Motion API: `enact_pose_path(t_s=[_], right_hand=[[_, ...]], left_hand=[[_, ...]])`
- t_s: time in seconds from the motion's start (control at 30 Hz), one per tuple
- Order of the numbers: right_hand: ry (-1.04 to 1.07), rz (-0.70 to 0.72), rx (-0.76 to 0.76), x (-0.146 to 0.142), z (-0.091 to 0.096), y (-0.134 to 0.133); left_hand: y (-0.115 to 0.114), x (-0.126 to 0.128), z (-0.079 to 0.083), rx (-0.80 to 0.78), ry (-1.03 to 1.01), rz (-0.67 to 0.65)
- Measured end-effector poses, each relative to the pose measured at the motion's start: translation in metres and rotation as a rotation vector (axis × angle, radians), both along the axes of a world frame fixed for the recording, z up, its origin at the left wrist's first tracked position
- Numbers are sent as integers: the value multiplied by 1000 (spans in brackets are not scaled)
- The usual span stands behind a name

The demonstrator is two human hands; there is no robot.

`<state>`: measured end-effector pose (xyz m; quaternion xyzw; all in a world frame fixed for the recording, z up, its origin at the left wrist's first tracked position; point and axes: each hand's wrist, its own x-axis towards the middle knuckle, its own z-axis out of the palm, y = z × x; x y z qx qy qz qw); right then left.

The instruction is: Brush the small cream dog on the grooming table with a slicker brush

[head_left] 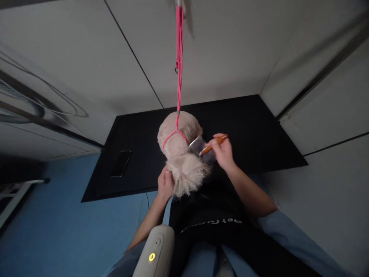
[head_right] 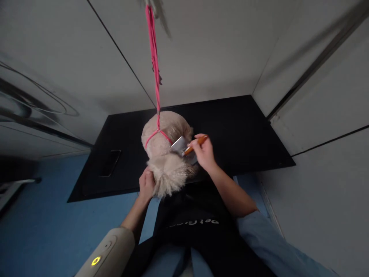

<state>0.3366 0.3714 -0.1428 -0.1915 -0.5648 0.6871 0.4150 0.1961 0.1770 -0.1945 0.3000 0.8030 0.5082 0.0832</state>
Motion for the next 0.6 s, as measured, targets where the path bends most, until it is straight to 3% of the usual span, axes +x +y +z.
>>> enact_pose_path(t_s=[0.03,0.07,0.17,0.2,0.3,0.33,0.43,0.47,0.57,0.6], right_hand=[[14,-77,5,0,1,0],[5,-52,30,1,3,-1],[-105,238,60,2,7,-4],[-121,225,47,2,9,-4],[-70,-57,42,2,13,1],[-70,-46,70,2,14,2],[-157,219,115,0,18,4],[-168,224,107,-1,20,5],[-95,-4,106,-5,25,8],[-89,14,131,-6,26,8]], left_hand=[[1,3,0,-14,12,-2],[1,5,0,-28,22,-13],[2,11,-1,-52,35,-54],[2,13,-2,-51,32,-61],[4,17,-4,-32,-12,-67],[5,19,-4,-24,-42,-70],[10,25,-5,9,-137,-78],[12,27,-6,25,-160,-70],[14,31,-7,54,-198,-23],[15,32,-7,50,-200,-14]])
